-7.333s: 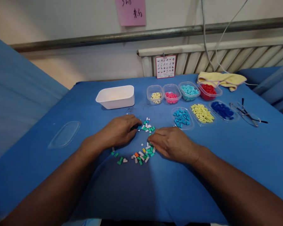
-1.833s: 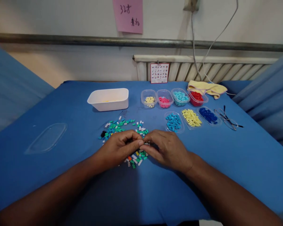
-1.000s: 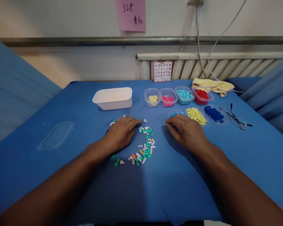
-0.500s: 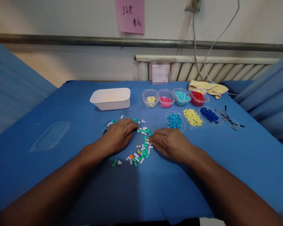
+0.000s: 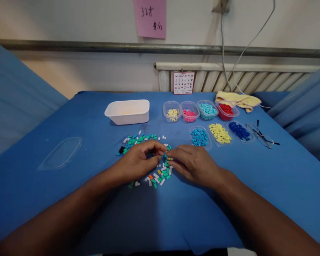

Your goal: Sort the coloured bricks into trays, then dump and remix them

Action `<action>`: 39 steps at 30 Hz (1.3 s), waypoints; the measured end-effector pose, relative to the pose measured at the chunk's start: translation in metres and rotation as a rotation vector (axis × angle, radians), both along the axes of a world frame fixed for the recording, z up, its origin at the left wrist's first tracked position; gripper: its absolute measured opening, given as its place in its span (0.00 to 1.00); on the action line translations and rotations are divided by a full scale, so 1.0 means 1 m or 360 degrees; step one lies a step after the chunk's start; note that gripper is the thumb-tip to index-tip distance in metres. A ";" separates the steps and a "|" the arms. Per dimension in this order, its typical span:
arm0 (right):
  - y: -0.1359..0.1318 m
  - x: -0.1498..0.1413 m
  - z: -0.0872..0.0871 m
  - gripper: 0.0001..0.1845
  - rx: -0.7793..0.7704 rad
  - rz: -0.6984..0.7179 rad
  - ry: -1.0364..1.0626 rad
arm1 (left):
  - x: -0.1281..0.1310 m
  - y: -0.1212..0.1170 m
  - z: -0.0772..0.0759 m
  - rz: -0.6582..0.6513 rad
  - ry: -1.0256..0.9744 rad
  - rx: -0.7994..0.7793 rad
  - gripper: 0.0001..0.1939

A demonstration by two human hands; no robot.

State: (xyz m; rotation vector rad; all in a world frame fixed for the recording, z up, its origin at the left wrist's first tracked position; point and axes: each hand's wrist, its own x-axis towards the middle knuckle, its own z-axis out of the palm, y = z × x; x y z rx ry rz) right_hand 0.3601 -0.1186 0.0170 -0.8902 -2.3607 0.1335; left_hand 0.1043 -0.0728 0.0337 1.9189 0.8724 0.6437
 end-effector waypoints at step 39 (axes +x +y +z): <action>0.009 0.041 -0.003 0.18 -0.0185 -0.0726 -0.0195 | -0.068 0.020 0.027 -0.0233 0.1160 0.0596 0.12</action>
